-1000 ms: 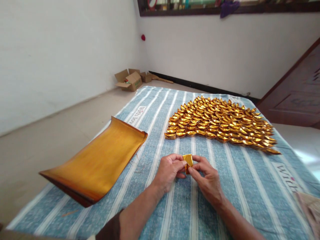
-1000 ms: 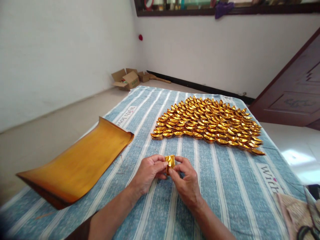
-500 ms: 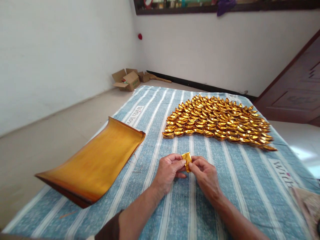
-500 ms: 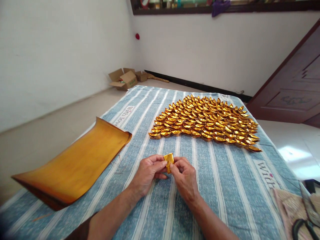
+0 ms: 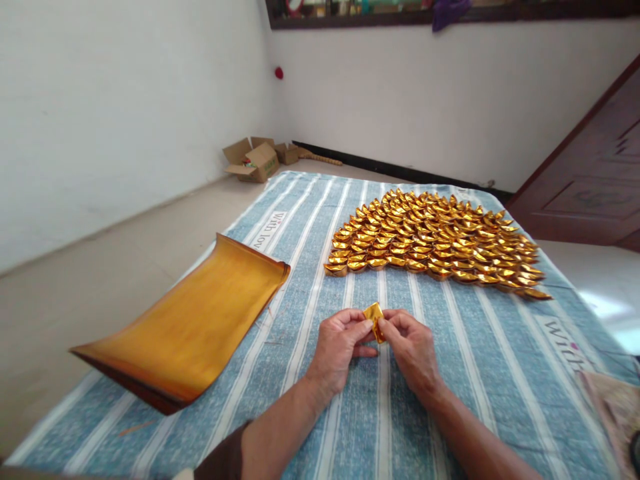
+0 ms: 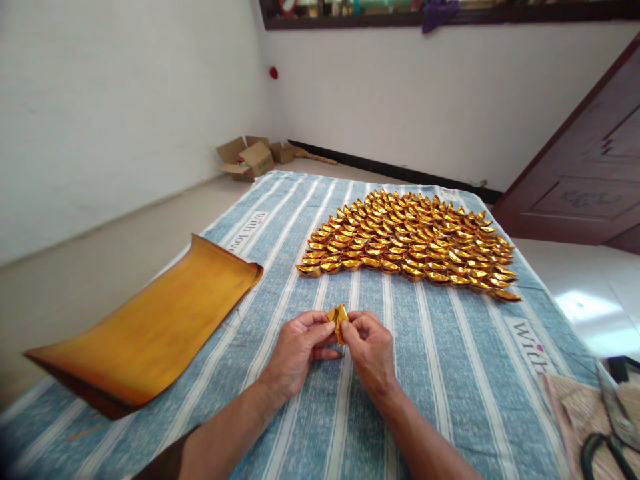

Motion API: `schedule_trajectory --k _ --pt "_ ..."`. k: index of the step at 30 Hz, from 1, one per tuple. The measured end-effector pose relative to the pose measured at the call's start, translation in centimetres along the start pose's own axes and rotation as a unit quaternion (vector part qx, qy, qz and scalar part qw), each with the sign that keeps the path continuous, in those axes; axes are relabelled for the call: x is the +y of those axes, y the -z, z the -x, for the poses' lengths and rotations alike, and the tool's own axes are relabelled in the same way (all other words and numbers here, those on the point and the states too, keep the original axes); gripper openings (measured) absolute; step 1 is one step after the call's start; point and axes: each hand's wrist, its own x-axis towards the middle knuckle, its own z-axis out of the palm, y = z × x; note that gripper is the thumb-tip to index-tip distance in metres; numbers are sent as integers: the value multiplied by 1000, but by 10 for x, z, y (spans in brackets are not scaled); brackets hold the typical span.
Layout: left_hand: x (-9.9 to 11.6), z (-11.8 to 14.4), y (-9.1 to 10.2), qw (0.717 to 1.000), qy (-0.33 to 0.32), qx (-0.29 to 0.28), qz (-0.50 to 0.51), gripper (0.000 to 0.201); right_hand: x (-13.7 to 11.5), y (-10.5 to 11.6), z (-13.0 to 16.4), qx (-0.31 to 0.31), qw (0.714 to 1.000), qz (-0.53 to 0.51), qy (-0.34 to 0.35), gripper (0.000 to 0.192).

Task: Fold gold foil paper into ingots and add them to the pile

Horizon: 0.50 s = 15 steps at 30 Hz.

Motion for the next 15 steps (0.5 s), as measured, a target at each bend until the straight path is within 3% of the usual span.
schedule_trajectory --k 15 --pt "2 3 -2 1000 -12 -2 1 21 5 -1 0 5 999 35 21 31"
